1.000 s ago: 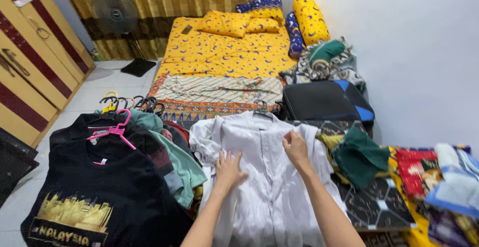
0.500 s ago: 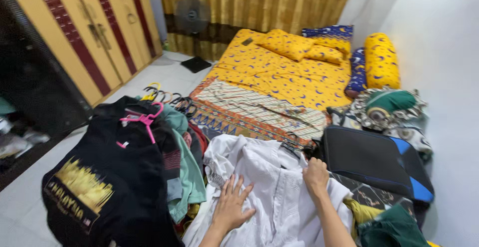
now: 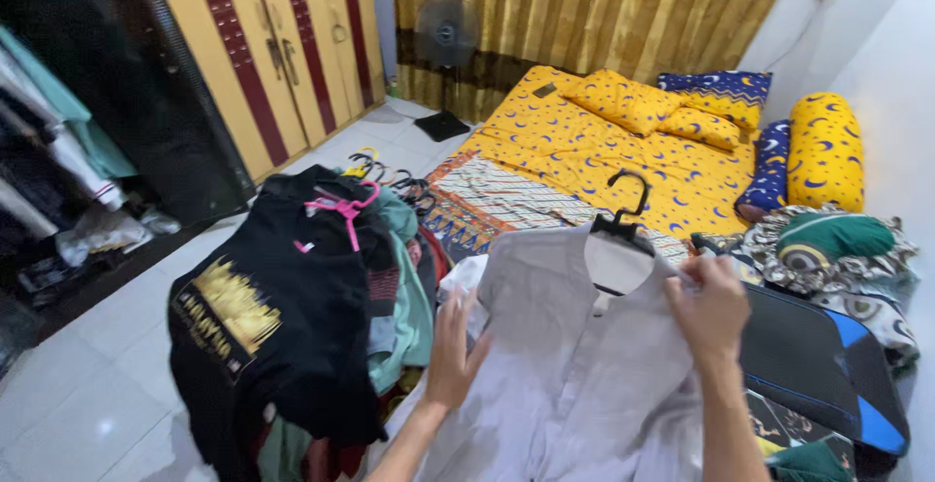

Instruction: The person buttons various shirts and places them on hangers before hanging them in a closet.

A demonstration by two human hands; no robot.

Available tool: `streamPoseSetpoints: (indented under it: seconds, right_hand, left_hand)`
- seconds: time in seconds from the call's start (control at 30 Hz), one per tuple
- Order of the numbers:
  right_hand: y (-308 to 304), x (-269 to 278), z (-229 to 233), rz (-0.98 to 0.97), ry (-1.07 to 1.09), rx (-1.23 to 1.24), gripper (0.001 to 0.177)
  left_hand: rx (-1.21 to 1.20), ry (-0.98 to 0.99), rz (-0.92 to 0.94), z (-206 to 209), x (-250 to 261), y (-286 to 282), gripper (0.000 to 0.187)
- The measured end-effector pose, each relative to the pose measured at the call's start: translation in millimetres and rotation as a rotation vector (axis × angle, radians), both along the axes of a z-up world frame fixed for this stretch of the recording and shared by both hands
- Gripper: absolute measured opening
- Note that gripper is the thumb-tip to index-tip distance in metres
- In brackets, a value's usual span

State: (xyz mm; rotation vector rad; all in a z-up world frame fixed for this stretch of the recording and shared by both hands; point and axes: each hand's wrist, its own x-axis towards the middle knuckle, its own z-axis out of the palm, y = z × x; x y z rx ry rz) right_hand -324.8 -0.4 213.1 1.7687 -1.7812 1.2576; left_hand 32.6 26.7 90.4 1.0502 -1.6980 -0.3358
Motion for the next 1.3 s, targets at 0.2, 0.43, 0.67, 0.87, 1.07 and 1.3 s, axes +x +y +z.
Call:
streamPoseSetpoints:
  seconds: [0.2, 0.43, 0.67, 0.87, 1.07, 1.3]
  right_hand:
    - [43.9, 88.3, 99.3, 0.384, -0.109, 0.002, 0.016]
    - [44.6, 232.1, 144.4, 0.706, -0.162, 0.132, 0.015]
    - [-21.1, 413.9, 123.3, 0.983, -0.184, 0.261, 0.017]
    - [-147.3, 586.7, 44.0, 1.111, 0.396, 0.954, 0.038]
    - [-186.4, 791.2, 74.6, 0.906, 0.569, 0.310, 0.026]
    - [-68.6, 882.7, 128.7, 0.915, -0.328, -0.760, 0.030]
  left_hand:
    - [-0.340, -0.165, 0.234, 159.7, 74.7, 26.7, 0.064]
    - [0.124, -0.165, 0.248, 226.6, 201.7, 93.8, 0.038]
    - [0.202, -0.024, 0.499, 211.6, 367.6, 117.5, 0.033]
    - [0.253, -0.186, 0.648, 178.4, 557.0, 106.6, 0.028]
    - [0.074, -0.392, 0.967, 246.9, 668.1, 94.4, 0.019]
    - [-0.844, -0.533, 1.245, 255.1, 728.6, 162.1, 0.028]
